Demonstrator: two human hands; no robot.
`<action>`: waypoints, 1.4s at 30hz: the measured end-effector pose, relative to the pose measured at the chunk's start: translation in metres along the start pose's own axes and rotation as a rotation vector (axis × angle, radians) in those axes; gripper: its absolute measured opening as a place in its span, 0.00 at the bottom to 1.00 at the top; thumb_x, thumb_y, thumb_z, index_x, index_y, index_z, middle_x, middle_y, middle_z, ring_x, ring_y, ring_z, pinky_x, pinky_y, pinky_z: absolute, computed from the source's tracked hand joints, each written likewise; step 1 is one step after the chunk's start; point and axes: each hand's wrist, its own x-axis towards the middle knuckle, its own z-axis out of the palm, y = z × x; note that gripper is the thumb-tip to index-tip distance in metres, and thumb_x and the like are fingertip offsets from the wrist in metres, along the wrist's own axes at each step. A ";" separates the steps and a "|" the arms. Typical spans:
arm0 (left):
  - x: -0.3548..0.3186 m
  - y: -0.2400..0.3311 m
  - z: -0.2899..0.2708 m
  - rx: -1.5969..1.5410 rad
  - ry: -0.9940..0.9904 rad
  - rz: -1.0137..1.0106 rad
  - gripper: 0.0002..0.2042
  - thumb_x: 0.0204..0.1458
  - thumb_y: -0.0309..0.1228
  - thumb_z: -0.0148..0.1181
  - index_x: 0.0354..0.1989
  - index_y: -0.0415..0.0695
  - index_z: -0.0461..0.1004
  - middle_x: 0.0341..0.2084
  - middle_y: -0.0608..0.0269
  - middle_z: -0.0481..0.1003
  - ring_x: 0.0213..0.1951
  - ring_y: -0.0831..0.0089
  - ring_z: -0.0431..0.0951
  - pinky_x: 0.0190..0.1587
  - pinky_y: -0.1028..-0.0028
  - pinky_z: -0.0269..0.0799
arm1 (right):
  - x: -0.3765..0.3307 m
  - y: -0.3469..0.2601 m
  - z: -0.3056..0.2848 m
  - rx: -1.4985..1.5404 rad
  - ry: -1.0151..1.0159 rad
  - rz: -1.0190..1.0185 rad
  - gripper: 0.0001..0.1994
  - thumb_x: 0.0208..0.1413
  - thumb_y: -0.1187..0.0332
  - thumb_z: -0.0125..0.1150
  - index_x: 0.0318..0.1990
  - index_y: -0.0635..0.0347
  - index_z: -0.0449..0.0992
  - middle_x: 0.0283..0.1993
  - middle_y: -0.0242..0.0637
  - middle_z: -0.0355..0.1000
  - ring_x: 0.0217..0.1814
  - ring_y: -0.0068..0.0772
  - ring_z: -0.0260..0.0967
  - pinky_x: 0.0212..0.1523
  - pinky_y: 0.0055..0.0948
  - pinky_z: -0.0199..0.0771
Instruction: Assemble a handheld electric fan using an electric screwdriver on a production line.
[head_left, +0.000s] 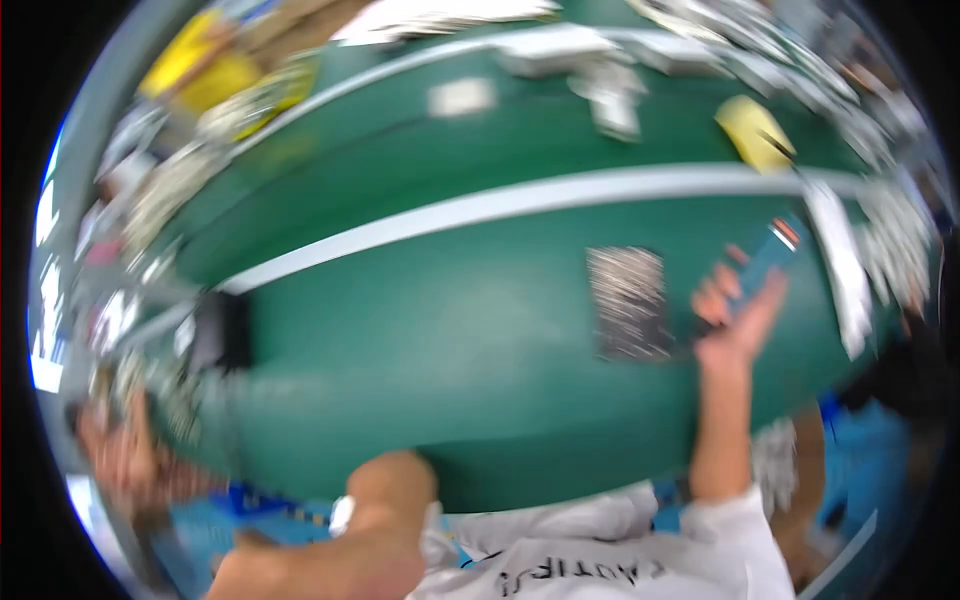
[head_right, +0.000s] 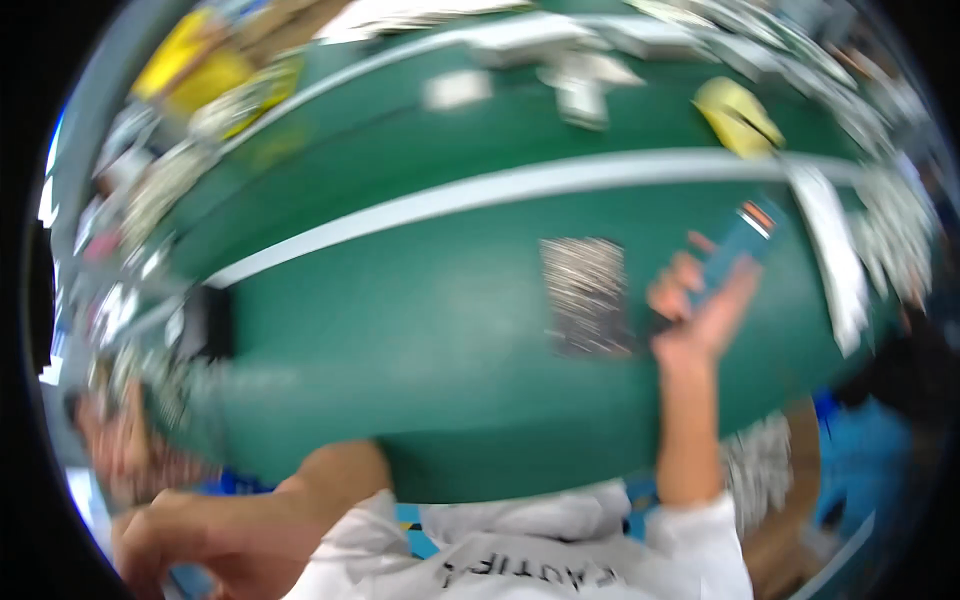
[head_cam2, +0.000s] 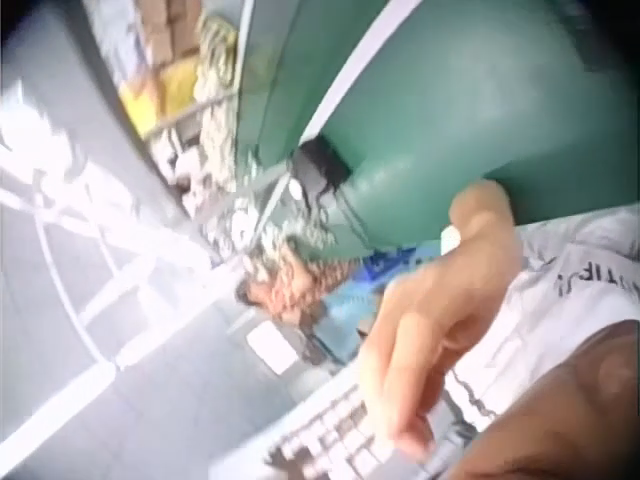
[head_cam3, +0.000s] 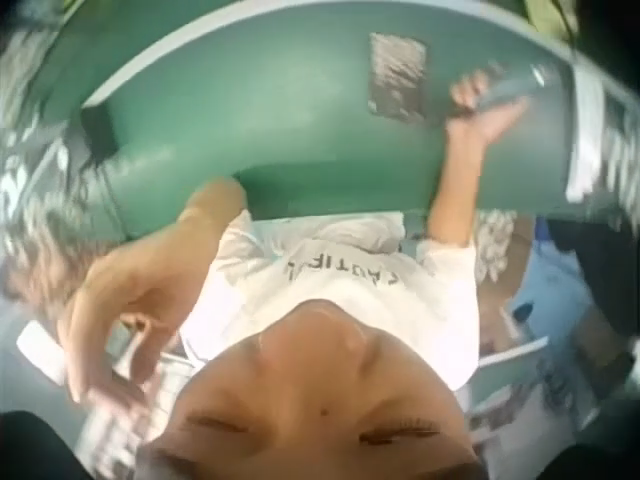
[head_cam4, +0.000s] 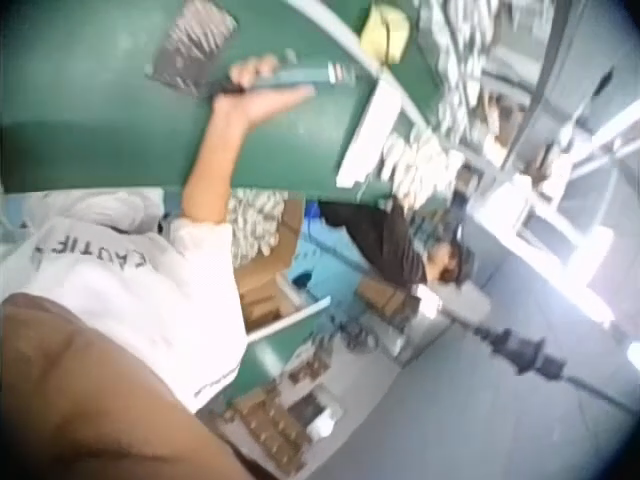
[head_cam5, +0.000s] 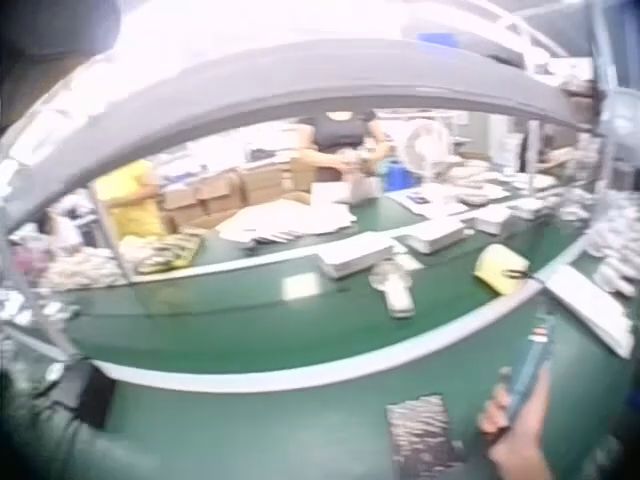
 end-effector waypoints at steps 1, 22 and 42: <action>0.006 0.010 0.009 0.003 0.128 -0.007 0.05 0.50 0.29 0.55 0.32 0.41 0.72 0.31 0.64 0.67 0.42 0.67 0.65 0.51 0.65 0.65 | -0.003 -0.002 0.001 -0.008 0.004 -0.024 0.27 0.60 0.44 0.42 0.48 0.62 0.64 0.19 0.26 0.54 0.12 0.18 0.45 0.12 0.18 0.44; 0.006 -0.018 -0.050 0.124 0.121 -0.588 0.04 0.51 0.24 0.53 0.33 0.36 0.71 0.38 0.53 0.71 0.36 0.66 0.74 0.39 0.71 0.70 | 0.035 -0.004 -0.065 0.106 -0.217 0.133 0.23 0.66 0.50 0.38 0.49 0.63 0.64 0.26 0.32 0.58 0.17 0.20 0.50 0.16 0.21 0.57; -0.025 0.055 -0.069 0.442 0.158 -0.325 0.05 0.52 0.25 0.53 0.33 0.36 0.71 0.40 0.53 0.70 0.37 0.65 0.73 0.41 0.69 0.68 | 0.040 0.010 -0.061 -0.007 -0.134 0.144 0.22 0.65 0.51 0.39 0.48 0.63 0.64 0.26 0.30 0.56 0.19 0.21 0.49 0.19 0.21 0.56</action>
